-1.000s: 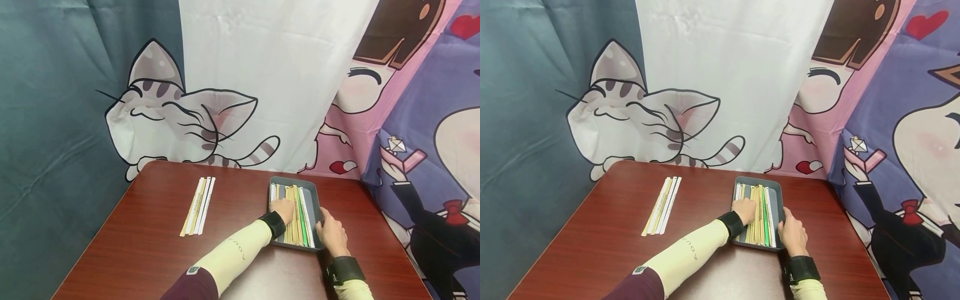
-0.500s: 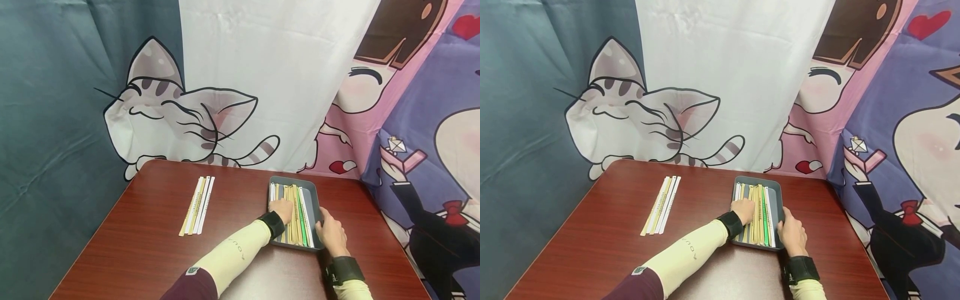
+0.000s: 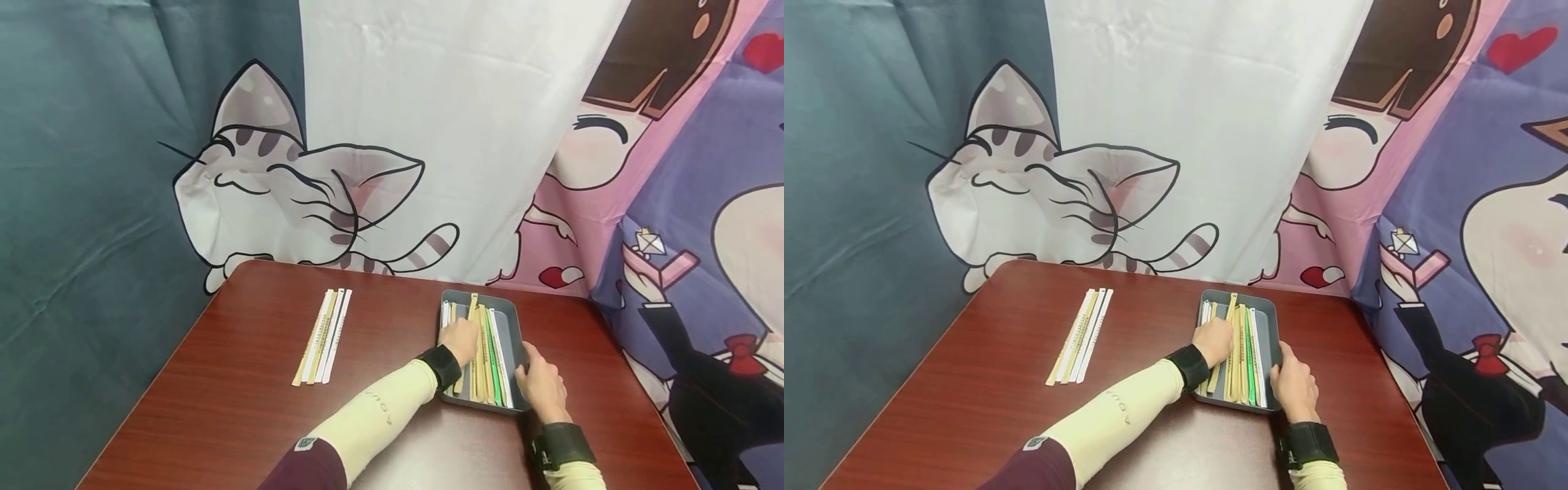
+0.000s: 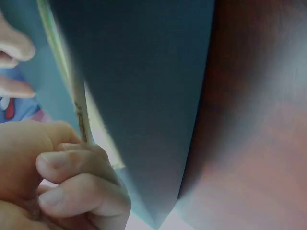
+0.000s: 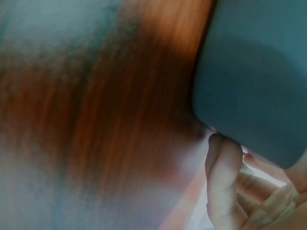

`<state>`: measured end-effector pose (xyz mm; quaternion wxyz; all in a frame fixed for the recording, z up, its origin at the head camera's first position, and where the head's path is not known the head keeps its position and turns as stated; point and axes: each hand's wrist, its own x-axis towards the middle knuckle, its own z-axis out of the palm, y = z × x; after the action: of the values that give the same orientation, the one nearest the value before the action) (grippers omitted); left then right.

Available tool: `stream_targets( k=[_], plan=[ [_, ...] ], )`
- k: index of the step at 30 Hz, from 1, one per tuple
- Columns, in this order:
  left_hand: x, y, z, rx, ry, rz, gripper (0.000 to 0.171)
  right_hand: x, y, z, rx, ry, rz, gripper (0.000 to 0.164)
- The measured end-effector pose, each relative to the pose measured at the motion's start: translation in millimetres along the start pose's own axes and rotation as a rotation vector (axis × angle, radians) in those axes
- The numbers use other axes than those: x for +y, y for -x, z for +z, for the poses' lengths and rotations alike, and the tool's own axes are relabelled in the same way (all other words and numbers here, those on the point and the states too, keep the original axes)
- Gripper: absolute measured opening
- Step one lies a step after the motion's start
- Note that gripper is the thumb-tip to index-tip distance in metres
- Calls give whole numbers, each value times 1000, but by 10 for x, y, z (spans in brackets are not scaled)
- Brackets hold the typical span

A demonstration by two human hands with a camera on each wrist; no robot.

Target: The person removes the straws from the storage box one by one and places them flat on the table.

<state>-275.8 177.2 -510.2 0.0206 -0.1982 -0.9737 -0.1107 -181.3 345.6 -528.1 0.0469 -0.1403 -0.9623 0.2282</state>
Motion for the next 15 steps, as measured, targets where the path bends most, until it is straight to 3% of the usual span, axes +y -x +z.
stream_targets(
  k=[7,15],
  plan=[
    [-229,28,-307,182,-40,-7,15,-4,2,-6,10,-8,-18,57],
    [-647,104,-484,228,-70,-57,18,5,-3,-2,-7,-9,-15,57]
  ],
)
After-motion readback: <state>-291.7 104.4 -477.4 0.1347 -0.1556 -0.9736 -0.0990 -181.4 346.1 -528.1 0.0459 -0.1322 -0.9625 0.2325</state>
